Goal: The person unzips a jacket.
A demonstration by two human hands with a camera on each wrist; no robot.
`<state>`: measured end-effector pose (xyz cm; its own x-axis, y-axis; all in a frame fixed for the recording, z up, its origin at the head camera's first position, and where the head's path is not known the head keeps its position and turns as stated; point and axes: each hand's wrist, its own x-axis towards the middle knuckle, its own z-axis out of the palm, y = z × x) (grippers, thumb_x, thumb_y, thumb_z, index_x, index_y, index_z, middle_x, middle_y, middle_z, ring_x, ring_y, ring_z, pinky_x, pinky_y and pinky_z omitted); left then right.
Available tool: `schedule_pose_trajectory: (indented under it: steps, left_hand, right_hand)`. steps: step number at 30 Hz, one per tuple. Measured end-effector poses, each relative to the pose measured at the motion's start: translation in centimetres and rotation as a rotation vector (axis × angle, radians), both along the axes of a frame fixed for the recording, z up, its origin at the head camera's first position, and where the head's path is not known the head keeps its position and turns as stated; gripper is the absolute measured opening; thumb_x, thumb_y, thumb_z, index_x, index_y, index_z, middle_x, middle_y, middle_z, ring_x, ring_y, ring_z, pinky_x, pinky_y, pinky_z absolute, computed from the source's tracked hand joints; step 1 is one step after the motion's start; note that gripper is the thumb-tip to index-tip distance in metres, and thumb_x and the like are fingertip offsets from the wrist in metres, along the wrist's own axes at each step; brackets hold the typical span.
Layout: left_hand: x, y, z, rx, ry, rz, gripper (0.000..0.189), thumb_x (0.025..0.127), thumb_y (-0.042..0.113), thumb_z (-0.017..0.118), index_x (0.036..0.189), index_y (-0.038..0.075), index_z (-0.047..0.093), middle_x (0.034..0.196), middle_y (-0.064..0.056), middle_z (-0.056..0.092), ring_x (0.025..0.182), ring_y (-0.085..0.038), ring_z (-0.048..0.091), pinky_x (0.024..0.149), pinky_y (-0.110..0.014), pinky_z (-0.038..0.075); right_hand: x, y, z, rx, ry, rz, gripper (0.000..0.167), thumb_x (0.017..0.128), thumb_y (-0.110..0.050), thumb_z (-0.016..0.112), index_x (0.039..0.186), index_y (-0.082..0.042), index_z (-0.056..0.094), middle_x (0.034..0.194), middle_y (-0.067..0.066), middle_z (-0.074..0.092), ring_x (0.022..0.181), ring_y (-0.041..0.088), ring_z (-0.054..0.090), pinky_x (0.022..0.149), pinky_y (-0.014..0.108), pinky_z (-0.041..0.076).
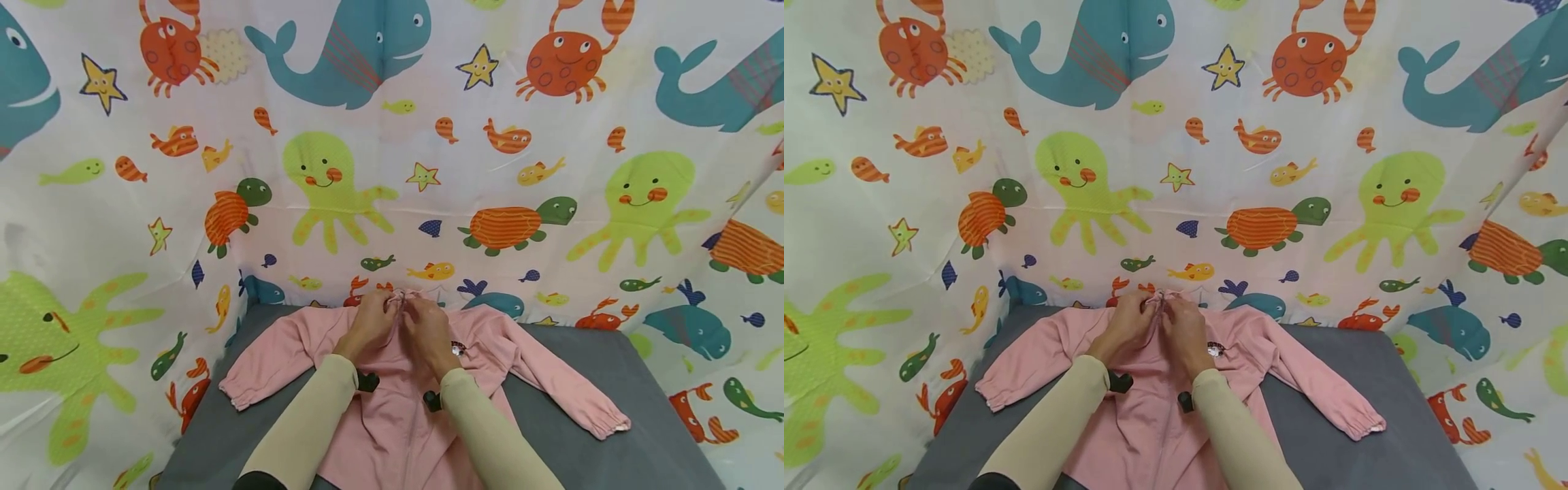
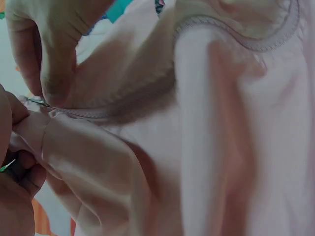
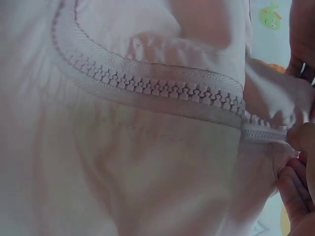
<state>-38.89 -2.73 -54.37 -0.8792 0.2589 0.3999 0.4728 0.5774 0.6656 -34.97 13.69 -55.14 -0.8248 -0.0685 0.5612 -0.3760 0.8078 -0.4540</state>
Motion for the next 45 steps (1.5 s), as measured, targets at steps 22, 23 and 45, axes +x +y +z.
schedule_pose_trajectory:
  steps: [22,23,45]
  left_hand:
    - [1.5,0.4,1.6,-0.028,-0.102,-0.070,0.019,0.107,0.018,0.067,0.112,0.010,0.084,0.101,-0.004,0.079,0.091,-0.019,0.066,0.084,-0.036,0.054]
    - [1.5,0.4,1.6,-0.022,-0.102,-0.073,0.020,0.107,0.018,0.067,0.112,0.010,0.085,0.101,-0.004,0.079,0.090,-0.019,0.066,0.083,-0.035,0.054]
    - [1.2,1.5,3.5,0.334,0.025,0.217,0.024,0.098,0.019,0.070,0.082,0.007,0.083,0.076,-0.005,0.071,0.074,-0.019,0.060,0.066,-0.031,0.047]
  right_hand:
    - [0.7,0.4,0.1,-0.025,0.192,-0.026,0.013,0.097,-0.007,0.077,0.109,-0.004,0.081,0.101,0.013,0.080,0.095,0.032,0.077,0.086,0.048,0.064]
    - [0.8,0.5,0.3,-0.031,0.205,-0.025,0.011,0.097,-0.006,0.077,0.108,-0.004,0.080,0.099,0.013,0.079,0.093,0.032,0.076,0.084,0.048,0.064]
    - [6.6,1.1,2.1,0.164,0.248,0.174,0.010,0.095,0.000,0.080,0.095,-0.008,0.073,0.086,0.006,0.067,0.082,0.026,0.067,0.071,0.041,0.058]
